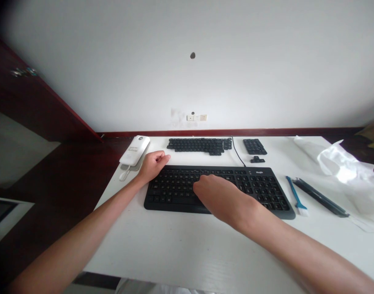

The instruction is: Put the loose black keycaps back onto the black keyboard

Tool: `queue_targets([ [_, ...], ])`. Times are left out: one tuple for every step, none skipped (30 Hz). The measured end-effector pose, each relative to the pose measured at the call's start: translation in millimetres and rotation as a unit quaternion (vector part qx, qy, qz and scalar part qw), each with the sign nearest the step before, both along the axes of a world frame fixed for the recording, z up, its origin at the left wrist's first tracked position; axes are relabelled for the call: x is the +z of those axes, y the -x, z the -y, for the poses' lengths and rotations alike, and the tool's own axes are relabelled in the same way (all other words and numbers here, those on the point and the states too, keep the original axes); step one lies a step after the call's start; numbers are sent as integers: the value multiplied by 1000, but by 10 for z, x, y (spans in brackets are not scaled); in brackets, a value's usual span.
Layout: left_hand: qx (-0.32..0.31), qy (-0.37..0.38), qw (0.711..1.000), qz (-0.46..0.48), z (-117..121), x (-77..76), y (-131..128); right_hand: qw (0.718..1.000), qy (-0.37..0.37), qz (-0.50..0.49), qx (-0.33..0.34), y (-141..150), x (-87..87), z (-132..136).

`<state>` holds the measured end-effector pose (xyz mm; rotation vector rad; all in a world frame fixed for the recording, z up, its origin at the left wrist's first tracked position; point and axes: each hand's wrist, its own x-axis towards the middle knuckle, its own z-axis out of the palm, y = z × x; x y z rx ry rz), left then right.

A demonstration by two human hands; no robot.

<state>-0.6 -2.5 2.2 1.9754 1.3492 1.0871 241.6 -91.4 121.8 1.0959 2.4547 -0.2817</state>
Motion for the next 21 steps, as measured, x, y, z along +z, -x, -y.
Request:
queue_targets([
  [0, 0, 1000, -1, -3, -2, 1, 1000, -5, 5, 10, 8, -1, 8],
  [1, 0, 1000, -2, -5, -4, 2, 1000, -12, 11, 22, 15, -2, 15],
  [1, 0, 1000, -2, -8, -6, 2, 999, -19, 20, 36, 22, -2, 23],
  [1, 0, 1000, -3, -9, -7, 2, 998, -26, 31, 49, 30, -1, 30],
  [2, 0, 1000, -3, -11, -8, 2, 997, -31, 41, 60, 38, 2, 37],
  [1, 1, 1000, -4, -11, -8, 2, 996, -33, 51, 66, 46, 7, 44],
  [1, 1, 1000, -5, -11, -8, 2, 996, -34, 56, 68, 55, 13, 50],
  [0, 1, 1000, -6, -10, -8, 2, 996, -34, 56, 66, 64, 22, 57],
  [0, 1, 1000, -6, -10, -8, 1, 996, -33, 55, 60, 74, 31, 65],
  [0, 0, 1000, -6, -10, -8, 1, 997, -33, 53, 54, 85, 41, 75],
  [-1, 0, 1000, -6, -11, -9, 2, 997, -33, 52, 50, 97, 51, 87],
  [-1, -1, 1000, -6, -12, -11, 2, 997, -34, 53, 45, 109, 61, 102],
  [-2, -2, 1000, -5, -14, -14, 4, 997, -34, 53, 40, 122, 69, 119],
  [-4, -1, 1000, -4, -16, -17, 5, 997, -33, 53, 33, 133, 77, 136],
  [-5, 0, 1000, -3, -18, -21, 6, 998, -33, 51, 27, 142, 82, 151],
  [-6, 1, 1000, -3, -19, -23, 7, 998, -31, 48, 22, 148, 85, 161],
  [-5, 3, 1000, -3, -20, -25, 8, 998, -30, 48, 20, 150, 84, 164],
  [-5, 5, 1000, -3, -21, -25, 9, 998, -28, 47, 21, 146, 77, 157],
  [-3, 5, 1000, -4, -20, -24, 10, 999, -24, 43, 18, 136, 65, 137],
  [-2, 4, 1000, -4, -19, -22, 10, 999, -17, 34, 6, 119, 46, 104],
  [-2, 3, 1000, -3, -17, -18, 10, 1000, -1, 21, -15, 98, 20, 58],
])
